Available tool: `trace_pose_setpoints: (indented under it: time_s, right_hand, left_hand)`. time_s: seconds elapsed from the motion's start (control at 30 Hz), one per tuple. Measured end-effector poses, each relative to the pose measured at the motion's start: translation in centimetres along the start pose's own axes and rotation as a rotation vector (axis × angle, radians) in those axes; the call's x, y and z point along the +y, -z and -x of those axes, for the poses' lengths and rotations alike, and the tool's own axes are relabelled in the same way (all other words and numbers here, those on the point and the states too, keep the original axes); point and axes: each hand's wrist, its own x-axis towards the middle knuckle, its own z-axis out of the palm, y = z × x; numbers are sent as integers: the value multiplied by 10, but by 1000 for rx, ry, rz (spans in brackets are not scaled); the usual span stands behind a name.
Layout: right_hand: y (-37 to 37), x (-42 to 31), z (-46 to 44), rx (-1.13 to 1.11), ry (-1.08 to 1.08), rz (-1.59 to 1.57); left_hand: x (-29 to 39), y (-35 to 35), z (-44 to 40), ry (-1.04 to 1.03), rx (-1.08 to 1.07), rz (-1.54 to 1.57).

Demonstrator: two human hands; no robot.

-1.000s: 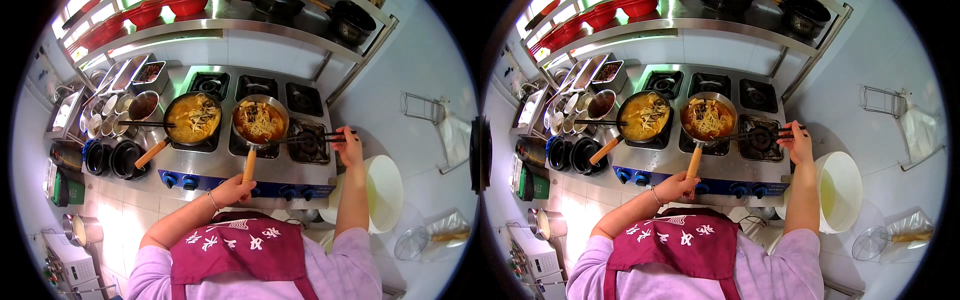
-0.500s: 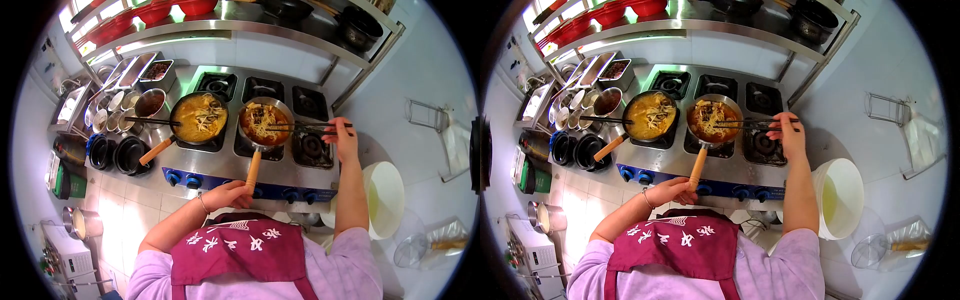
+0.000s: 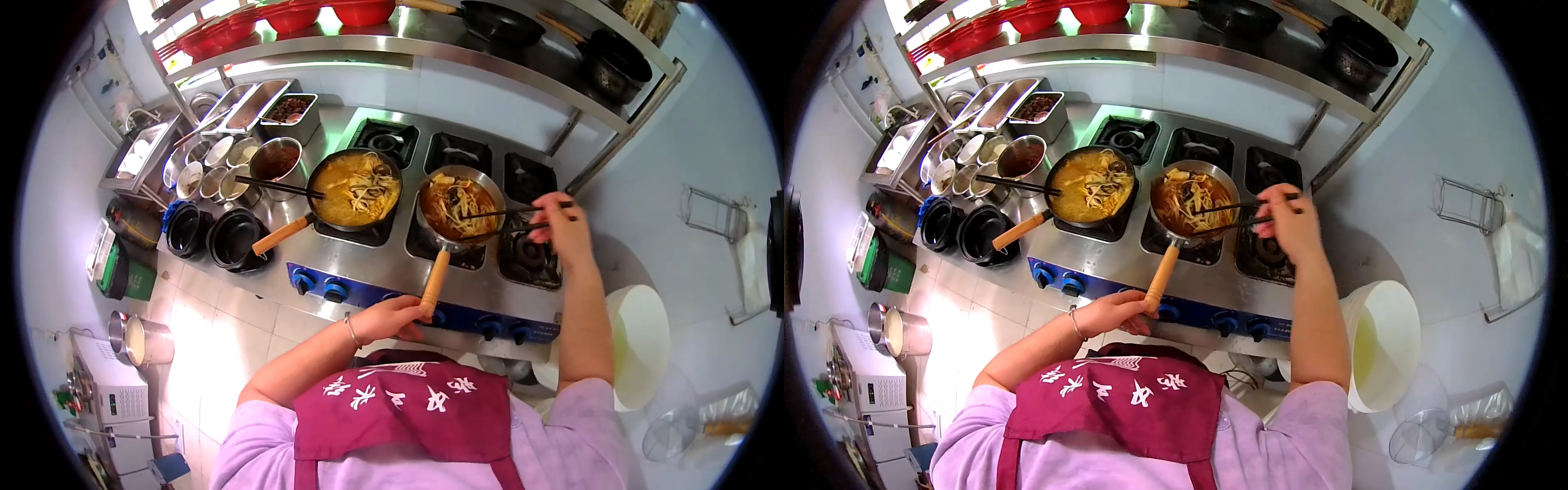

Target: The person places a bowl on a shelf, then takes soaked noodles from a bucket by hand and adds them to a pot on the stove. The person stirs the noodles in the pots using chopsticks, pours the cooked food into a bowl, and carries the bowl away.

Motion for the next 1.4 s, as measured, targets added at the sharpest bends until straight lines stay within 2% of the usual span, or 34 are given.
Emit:
trace_pose_setpoints:
  time_s: [0.13, 0.23, 0.43, 0.5, 0.67, 0.93, 1.0, 1.2, 1.3, 1.4]
  right_hand:
    - [45, -3, 2, 77, -5, -82]
    - [31, 22, -4, 127, -72, -79]
    - [11, 89, -15, 361, -18, -359]
    - [13, 94, -14, 429, 8, -493]
    - [18, 77, -19, 438, 34, -546]
    - [-52, 49, -30, 326, 155, -375]
    - [-72, 45, -29, 220, 131, -192]
    - [-111, 0, -7, 158, 52, 126]
    - [-132, -30, 9, 58, 74, 473]
    - [-149, -57, 27, 145, 105, 649]
  left_hand:
    - [-2, 0, 8, -30, 34, 47]
    - [-9, 4, 13, -68, 57, 26]
    - [-25, 13, 35, -91, 109, 74]
    - [-30, 19, 43, -101, 152, 134]
    - [-32, 28, 67, -108, 251, 169]
    - [-31, 55, 103, -185, 282, 110]
    - [-30, 69, 115, -192, 272, 88]
    - [-19, 136, 159, -259, 186, -29]
    - [-13, 178, 186, -331, 113, -51]
    - [-14, 222, 203, -334, 138, -49]
